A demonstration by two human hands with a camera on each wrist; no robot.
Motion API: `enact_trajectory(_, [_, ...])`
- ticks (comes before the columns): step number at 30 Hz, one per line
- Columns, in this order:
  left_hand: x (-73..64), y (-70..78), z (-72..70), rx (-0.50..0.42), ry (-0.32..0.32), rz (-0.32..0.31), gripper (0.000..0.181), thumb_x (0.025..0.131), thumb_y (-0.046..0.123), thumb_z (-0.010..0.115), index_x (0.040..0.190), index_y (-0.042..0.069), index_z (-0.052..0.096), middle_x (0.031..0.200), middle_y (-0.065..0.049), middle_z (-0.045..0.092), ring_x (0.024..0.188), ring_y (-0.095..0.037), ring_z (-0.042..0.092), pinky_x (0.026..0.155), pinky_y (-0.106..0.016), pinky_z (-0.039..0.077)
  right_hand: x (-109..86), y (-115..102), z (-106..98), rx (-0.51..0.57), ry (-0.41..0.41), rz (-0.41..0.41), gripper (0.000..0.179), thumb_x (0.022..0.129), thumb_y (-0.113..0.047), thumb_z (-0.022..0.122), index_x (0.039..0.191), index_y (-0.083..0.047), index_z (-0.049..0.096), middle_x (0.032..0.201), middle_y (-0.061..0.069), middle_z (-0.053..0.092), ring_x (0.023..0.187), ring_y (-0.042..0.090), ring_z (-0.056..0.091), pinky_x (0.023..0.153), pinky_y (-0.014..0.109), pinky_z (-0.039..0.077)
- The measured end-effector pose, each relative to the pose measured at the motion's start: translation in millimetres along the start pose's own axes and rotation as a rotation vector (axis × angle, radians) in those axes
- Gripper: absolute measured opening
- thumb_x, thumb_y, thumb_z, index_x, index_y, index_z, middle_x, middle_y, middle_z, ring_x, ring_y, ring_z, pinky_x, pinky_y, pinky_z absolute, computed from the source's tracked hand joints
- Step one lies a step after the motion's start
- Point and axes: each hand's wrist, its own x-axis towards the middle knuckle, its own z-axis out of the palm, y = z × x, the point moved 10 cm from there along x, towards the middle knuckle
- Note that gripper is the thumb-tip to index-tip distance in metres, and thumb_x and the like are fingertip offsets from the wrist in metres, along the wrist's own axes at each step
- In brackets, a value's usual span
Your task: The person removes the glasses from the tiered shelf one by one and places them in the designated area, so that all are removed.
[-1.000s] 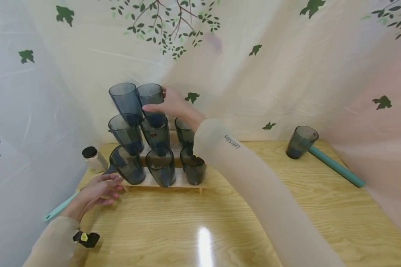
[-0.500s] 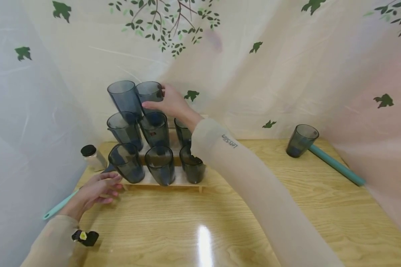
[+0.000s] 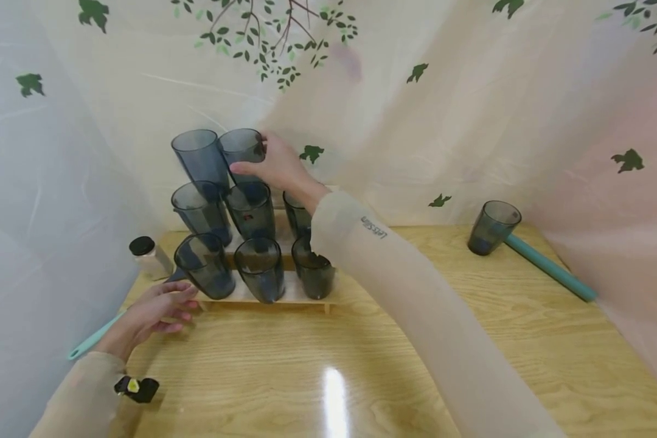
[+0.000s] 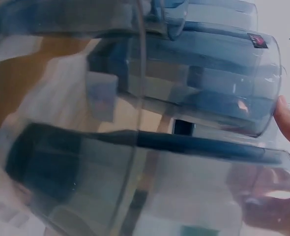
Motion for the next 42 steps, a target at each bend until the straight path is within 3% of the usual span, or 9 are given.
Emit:
enact_trajectory(12, [0.5,3.5,-0.4,0.015,-0.035,0.004,0.049,0.104,0.036,0.059,0.133,0.000,0.042,0.100,0.001,0.071,0.080,-0.015,0.067,0.065,-0.032,0.059,-11.1,3,-42,-0.049,0.051,0.009,0.094,0.084,-0.051,0.081,0.157,-0.017,0.033,0.153,-0.001,0.045,0.136,0.011,0.043,0.107,0.027,0.040])
enact_trajectory(22, [1.5,3.3,0.9,0.029,-0.037,0.002,0.054,0.105,0.036,0.057,0.137,-0.003,0.039,0.100,0.000,0.071,0.082,-0.016,0.066,0.066,-0.032,0.059,-35.2,33,-109,0.049,0.143,0.078,0.093,0.081,-0.050,0.083,0.156,-0.019,0.035,0.150,0.002,0.046,0.135,0.014,0.043,0.106,0.032,0.042])
enact_trajectory(28, [1.2,2.8,-0.5,0.044,-0.039,0.001,0.058,0.104,0.038,0.058,0.139,-0.004,0.038,0.103,-0.001,0.071,0.083,-0.017,0.066,0.068,-0.034,0.060,-64.6,64,-152,0.112,0.230,0.078,0.090,0.083,-0.043,0.084,0.155,-0.019,0.037,0.150,0.005,0.045,0.132,0.016,0.047,0.100,0.033,0.050])
enact_trajectory(35, [-0.4,4.1,-2.7,0.051,-0.039,-0.010,0.059,0.104,0.038,0.058,0.139,-0.004,0.037,0.103,-0.001,0.071,0.083,-0.017,0.066,0.068,-0.034,0.060,-110.6,114,-189,0.094,0.313,0.111,0.087,0.082,-0.047,0.084,0.153,-0.021,0.041,0.146,0.003,0.050,0.126,0.021,0.055,0.101,0.042,0.048])
enact_trajectory(39, [-1.2,4.5,-2.1,0.048,-0.039,-0.014,0.060,0.104,0.039,0.058,0.140,-0.004,0.037,0.103,-0.001,0.071,0.084,-0.018,0.066,0.068,-0.034,0.060,-138.3,147,-205,0.085,0.358,0.131,0.085,0.081,-0.051,0.083,0.151,-0.022,0.043,0.144,0.002,0.052,0.123,0.019,0.056,0.086,0.041,0.051])
enact_trajectory(42, [-1.1,3.7,-1.1,0.044,-0.039,-0.015,0.061,0.104,0.040,0.058,0.141,-0.004,0.037,0.102,0.000,0.071,0.083,-0.017,0.066,0.068,-0.033,0.060,-158.9,172,-212,0.092,0.391,0.156,0.086,0.081,-0.053,0.082,0.152,-0.025,0.042,0.144,0.002,0.051,0.122,0.020,0.055,0.084,0.039,0.050])
